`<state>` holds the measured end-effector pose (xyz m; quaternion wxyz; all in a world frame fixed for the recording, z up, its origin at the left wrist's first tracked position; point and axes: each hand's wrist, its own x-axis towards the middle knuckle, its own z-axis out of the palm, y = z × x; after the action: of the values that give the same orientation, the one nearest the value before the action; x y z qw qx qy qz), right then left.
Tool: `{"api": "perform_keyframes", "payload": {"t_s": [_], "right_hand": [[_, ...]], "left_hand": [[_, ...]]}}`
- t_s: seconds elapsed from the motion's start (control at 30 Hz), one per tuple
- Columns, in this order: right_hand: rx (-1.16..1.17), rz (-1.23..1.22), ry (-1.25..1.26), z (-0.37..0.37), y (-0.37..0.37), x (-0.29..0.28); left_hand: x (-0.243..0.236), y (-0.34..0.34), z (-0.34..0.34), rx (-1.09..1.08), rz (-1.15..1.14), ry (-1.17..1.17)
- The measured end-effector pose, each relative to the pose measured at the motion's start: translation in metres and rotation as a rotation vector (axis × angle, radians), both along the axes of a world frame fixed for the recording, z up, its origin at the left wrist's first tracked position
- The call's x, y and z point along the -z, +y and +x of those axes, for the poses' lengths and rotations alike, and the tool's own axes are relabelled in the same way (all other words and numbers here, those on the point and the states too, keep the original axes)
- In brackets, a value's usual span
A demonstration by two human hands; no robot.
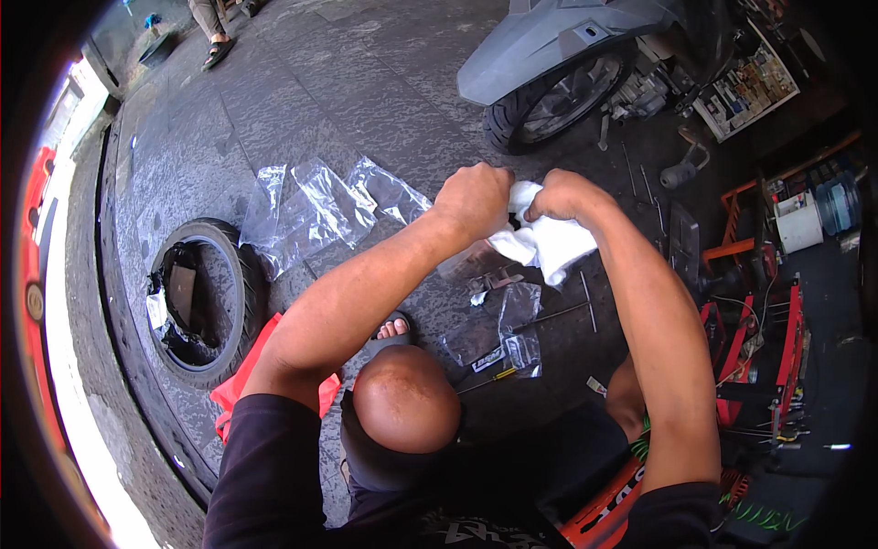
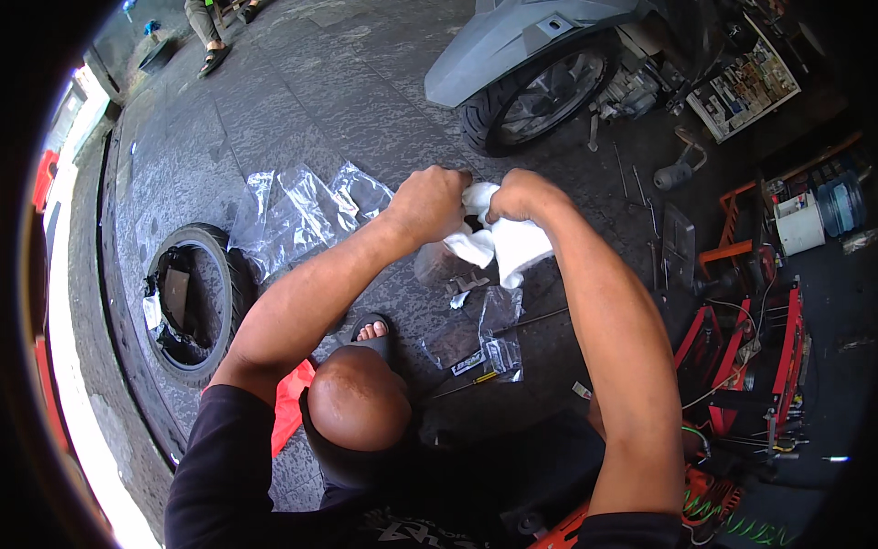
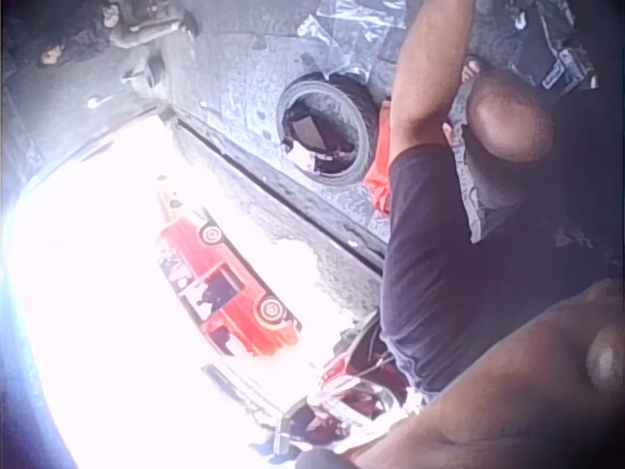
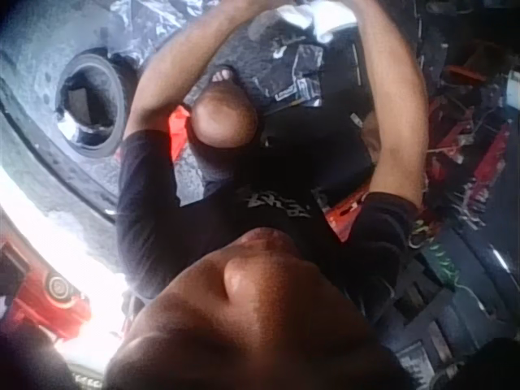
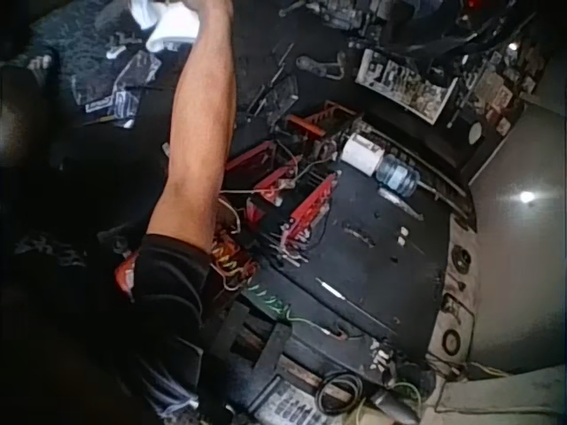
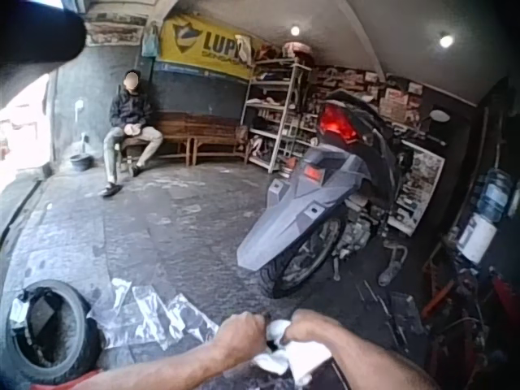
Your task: The person pushes material into a motorcycle exhaust silencer using a T-wrench, unpacks new fiberglass wool from a plastic wrapper, plugs a power cord into an electrical socket, and packs the fiberglass wool into the silencer by hand.
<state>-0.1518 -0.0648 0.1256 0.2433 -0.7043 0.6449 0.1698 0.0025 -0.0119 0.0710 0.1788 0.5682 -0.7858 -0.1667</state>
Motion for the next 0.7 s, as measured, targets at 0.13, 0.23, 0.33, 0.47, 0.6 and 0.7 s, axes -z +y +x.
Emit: {"api": "perform_keyframes", "payload": {"t_s": [0.13, 0.23, 0.33, 0.47, 0.6, 0.7], "right_hand": [[-0.108, -0.092, 0.099, 0.009, 0.004, 0.005], [-0.071, -0.22, 0.151, 0.007, 0.004, 0.016], [-0.063, -0.16, 0.144, 0.005, 0.001, 0.019], [-0.16, -0.17, 0.139, 0.02, 0.01, 0.019], [-0.236, -0.158, 0.155, 0.024, 0.015, 0.017], [-0.271, -0.191, 0.18, 0.031, 0.021, 0.012]], "left_hand": [[0.005, -0.001, 0.006, -0.037, -0.002, 0.021], [0.002, 0.003, 0.005, -0.051, 0.014, 0.038], [-0.003, 0.004, 0.004, -0.061, 0.021, 0.049], [0.007, -0.001, 0.017, -0.07, 0.025, -0.093], [-0.008, -0.017, 0.022, 0.284, 0.153, 0.009], [-0.003, -0.015, 0.023, 0.21, 0.171, 0.018]]}}
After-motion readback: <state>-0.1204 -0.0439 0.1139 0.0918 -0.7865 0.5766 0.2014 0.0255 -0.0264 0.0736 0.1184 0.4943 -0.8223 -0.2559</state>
